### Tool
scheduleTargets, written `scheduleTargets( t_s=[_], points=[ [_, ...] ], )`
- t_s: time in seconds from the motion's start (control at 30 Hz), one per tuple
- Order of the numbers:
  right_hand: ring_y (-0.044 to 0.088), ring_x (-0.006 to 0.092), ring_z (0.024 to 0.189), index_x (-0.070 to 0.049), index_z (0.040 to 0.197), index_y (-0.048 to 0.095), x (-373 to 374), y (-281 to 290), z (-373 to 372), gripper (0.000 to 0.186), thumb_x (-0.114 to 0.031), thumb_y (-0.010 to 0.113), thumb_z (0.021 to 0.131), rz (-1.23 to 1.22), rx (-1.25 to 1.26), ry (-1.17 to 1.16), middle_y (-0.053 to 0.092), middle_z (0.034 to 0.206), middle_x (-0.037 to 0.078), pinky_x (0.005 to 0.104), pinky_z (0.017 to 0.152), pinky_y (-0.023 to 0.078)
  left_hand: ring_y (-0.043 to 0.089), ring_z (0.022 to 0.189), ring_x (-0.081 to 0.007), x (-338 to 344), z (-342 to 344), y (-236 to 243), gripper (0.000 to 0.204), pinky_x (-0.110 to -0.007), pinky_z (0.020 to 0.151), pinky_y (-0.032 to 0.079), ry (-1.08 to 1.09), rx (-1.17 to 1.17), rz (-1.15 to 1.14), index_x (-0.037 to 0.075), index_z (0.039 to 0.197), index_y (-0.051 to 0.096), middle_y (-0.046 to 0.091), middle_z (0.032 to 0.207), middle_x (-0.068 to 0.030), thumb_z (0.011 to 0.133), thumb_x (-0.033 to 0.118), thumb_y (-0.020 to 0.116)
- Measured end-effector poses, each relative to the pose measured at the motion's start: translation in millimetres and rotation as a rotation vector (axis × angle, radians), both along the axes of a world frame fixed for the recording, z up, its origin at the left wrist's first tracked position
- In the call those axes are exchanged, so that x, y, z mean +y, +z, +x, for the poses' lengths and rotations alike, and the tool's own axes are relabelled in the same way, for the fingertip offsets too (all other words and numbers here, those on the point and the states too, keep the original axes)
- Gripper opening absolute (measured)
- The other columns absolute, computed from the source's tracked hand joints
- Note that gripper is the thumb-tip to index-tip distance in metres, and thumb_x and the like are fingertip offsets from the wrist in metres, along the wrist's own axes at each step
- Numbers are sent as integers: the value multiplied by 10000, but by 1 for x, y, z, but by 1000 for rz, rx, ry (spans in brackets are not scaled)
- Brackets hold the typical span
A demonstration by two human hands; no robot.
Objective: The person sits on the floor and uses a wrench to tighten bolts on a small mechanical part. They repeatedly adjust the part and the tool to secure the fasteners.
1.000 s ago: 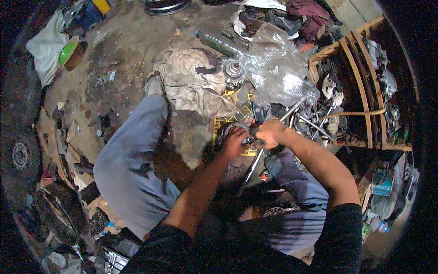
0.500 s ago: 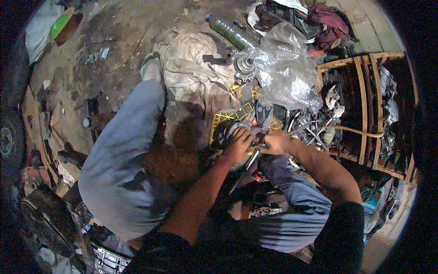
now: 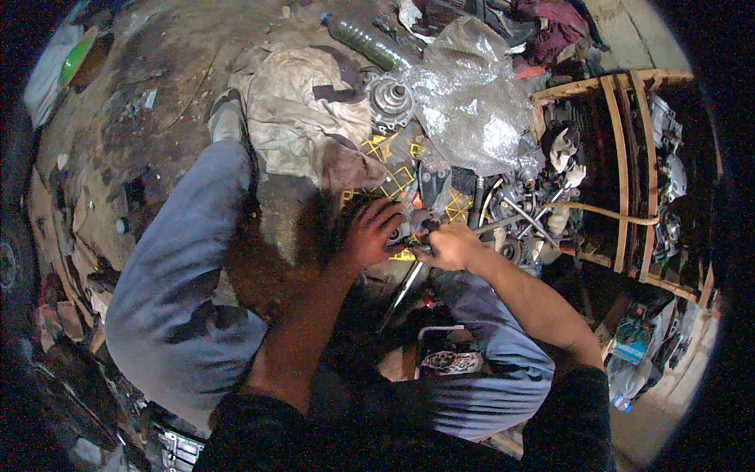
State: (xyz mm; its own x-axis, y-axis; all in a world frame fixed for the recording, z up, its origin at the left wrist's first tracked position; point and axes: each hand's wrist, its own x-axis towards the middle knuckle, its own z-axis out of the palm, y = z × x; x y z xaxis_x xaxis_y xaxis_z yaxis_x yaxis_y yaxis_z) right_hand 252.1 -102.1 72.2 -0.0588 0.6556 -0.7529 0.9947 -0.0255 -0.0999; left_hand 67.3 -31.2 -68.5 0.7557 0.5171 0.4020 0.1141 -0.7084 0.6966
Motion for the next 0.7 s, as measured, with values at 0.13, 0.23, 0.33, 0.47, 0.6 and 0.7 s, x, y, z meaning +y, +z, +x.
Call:
scheduleTargets(
  t_s=[0.13, 0.23, 0.33, 0.47, 0.6, 0.7],
  points=[
    [660, 430, 771, 10, 757, 676, -13, 1, -3, 583, -543, 534, 873, 158, 82, -52, 657, 765, 265, 506, 752, 520, 455, 1274, -327, 10, -2, 1, 581, -522, 1031, 383, -80, -32, -24, 122, 1183, 609, 516, 1371, -57, 695, 408, 743],
    [665, 424, 760, -5, 796, 697, -12, 8, -9, 540, -523, 557, 858, 86, 76, -138, 664, 751, 245, 506, 744, 527, 465, 1258, -332, 13, -1, 1, 495, -516, 1012, 395, -113, -31, -7, 99, 1173, 607, 523, 1370, -70, 757, 352, 695],
    [667, 411, 758, -56, 868, 719, -12, 7, -13, 480, -515, 583, 840, 54, 48, -157, 671, 766, 230, 504, 721, 525, 465, 1253, -347, 14, 0, 1, 430, -526, 1004, 390, -121, -66, -10, 71, 1152, 608, 522, 1370, -91, 803, 318, 653],
    [658, 397, 735, -145, 947, 740, -33, -15, -5, 410, -515, 608, 831, 134, 4, -119, 681, 780, 196, 493, 661, 512, 462, 1246, -373, 15, 1, 7, 403, -531, 1001, 385, -132, -12, 39, 41, 1119, 613, 517, 1372, -111, 824, 315, 641],
    [651, 402, 753, -121, 980, 737, -55, -27, -14, 385, -468, 628, 854, 307, -12, -279, 684, 788, 188, 489, 691, 507, 460, 1240, -388, 6, 0, -5, 383, -532, 994, 388, -79, -33, 70, 38, 1105, 616, 513, 1376, -118, 843, 317, 630],
    [652, 399, 777, -96, 981, 734, -62, -30, -33, 362, -429, 649, 867, 377, -63, -499, 682, 799, 196, 484, 718, 505, 458, 1241, -391, 5, 1, -5, 366, -540, 997, 382, -75, 4, 77, 33, 1095, 617, 516, 1373, -123, 856, 311, 621]
  ],
)
